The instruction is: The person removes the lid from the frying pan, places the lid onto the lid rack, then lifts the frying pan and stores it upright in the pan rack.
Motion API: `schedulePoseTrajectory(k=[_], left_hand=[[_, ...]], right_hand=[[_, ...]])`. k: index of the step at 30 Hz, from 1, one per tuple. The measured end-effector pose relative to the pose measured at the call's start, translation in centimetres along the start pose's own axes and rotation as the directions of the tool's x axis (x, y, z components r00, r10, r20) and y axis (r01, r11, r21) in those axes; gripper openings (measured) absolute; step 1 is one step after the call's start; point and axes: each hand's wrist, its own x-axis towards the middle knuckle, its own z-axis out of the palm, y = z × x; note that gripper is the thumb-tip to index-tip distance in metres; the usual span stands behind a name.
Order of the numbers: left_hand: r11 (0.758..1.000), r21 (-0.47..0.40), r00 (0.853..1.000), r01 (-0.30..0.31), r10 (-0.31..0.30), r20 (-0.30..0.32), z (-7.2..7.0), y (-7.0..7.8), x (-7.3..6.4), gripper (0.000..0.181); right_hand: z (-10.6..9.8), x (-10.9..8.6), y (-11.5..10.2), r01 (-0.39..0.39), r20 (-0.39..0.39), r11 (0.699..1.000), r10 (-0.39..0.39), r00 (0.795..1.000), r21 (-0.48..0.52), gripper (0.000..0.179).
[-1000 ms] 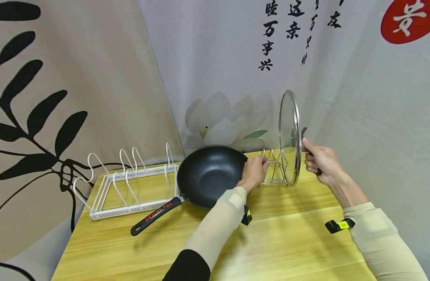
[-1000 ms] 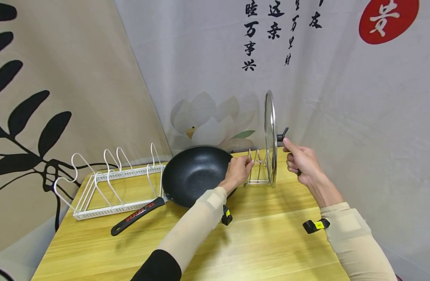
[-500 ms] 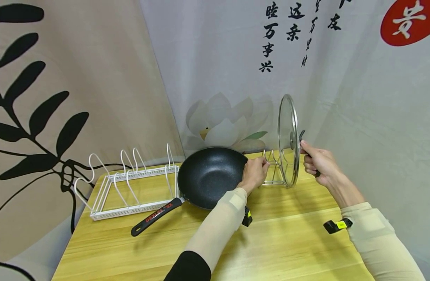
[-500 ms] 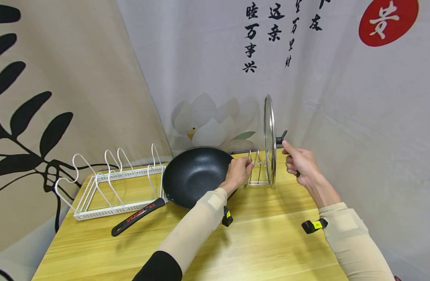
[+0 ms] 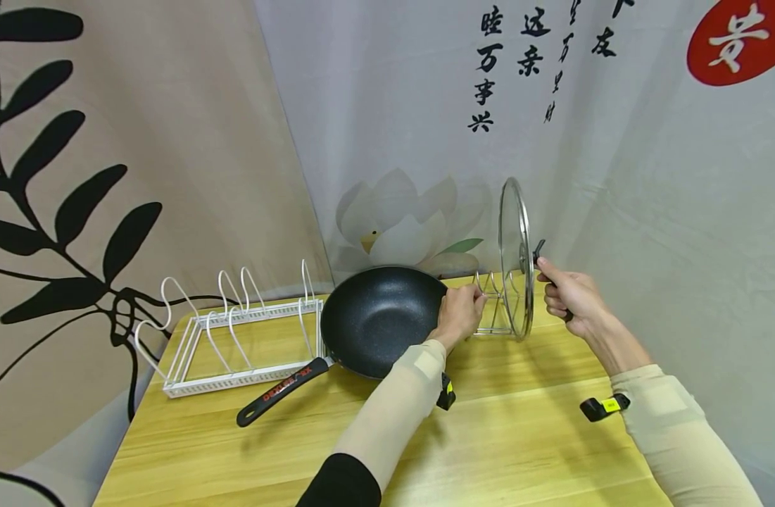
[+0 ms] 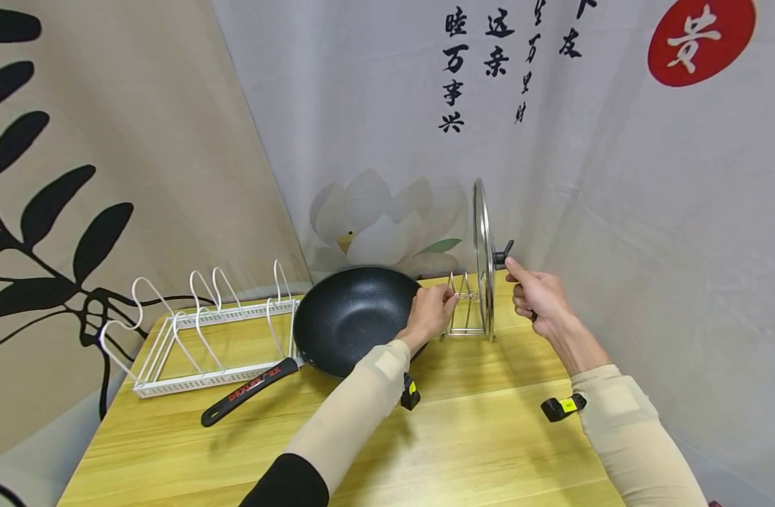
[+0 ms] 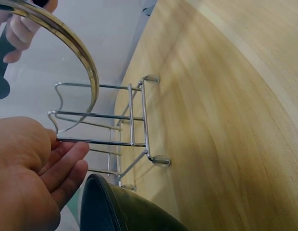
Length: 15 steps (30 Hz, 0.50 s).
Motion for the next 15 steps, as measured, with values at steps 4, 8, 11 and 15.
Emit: schedulePoseTrajectory(k=[4,8,11,15], left_hand=[[1.0,0.004,1.0,0.0,0.0,0.001,-0.04,-0.03,0.03,0.027],[1.0,-0.003,1.0,-0.002,0.002,0.002,0.0,-0.09,0.09,0.028],[1.0,-0.008,1.0,-0.004,0.004,0.003,0.01,-0.1,0.08,0.028],[1.0,-0.006,1.0,0.002,-0.002,0.006,0.13,-0.11,0.06,0.028]], right_hand=[[0.07,0.16,0.14,-0.007,-0.002,1.0,0.007,1.0,-0.014,0.035],[0.08,0.47,0.23,-0.011,-0.004,1.0,0.011,1.0,-0.027,0.036],[0.09,0.72,0.34,-0.016,0.0,0.999,0.016,1.0,-0.033,0.036],[0.04,0.98,0.55,-0.027,0.0,0.999,0.027,1.0,-0.04,0.035]])
